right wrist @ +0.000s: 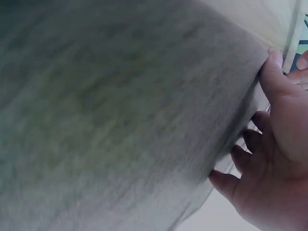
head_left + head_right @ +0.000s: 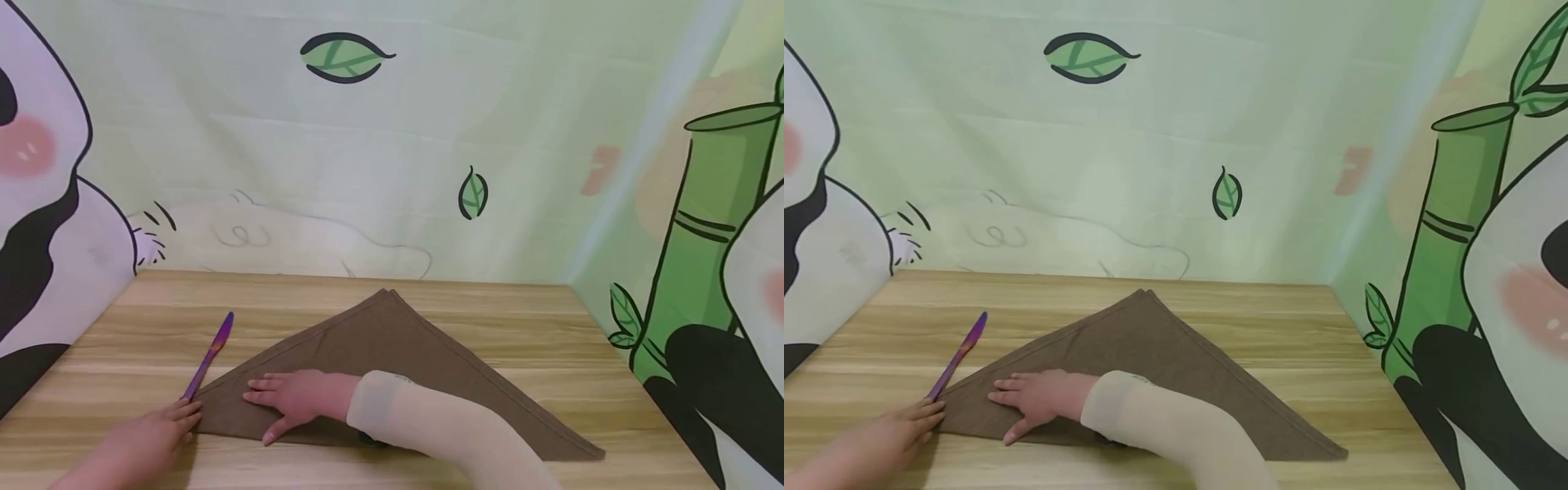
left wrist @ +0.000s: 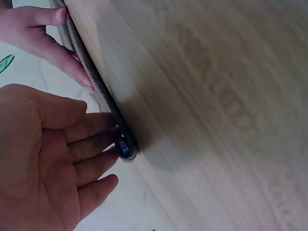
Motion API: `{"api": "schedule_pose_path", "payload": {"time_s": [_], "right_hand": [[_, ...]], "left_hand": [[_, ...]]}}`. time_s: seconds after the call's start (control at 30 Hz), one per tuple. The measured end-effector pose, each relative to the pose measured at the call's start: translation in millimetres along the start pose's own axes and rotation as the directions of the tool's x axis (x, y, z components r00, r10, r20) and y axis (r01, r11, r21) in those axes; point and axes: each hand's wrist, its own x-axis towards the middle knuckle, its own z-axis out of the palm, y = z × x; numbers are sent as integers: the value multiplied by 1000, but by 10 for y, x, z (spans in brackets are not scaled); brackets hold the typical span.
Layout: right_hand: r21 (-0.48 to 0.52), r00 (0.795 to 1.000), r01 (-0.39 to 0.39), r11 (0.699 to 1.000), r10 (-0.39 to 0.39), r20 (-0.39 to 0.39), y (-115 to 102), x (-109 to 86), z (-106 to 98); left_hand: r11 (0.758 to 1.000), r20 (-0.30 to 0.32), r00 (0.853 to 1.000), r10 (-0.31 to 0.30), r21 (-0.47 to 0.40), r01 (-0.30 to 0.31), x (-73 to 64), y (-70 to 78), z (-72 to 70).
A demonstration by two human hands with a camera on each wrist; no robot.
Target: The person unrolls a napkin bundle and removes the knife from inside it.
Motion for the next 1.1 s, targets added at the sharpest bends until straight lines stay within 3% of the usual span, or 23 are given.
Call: {"api": "schedule_pose_path", "payload": {"time_s": [0.33,0.47,0.67,0.83,0.93,1.1], "right_hand": [[-1,1000,1,1000,-1,16,-26,-6,64],[13,1000,-8,1000,8,6,-32,-25,50],[24,1000,-7,1000,7,-3,-27,-40,38],[31,1000,-5,999,5,-1,-24,-35,59],[55,1000,-1,998,1,4,-26,-31,62],[90,1000,-3,996,2,11,-22,-31,46]], "left_hand": [[999,-86,996,22,41,-19,-103,-77,60],[1000,-110,994,-4,27,7,-136,-92,29],[991,-11,994,-108,-83,107,-135,-134,-22],[981,28,990,-141,-127,144,-141,-216,5],[978,32,987,-155,-133,158,-165,-248,33],[988,-31,991,-130,-88,127,-190,-199,15]]}}
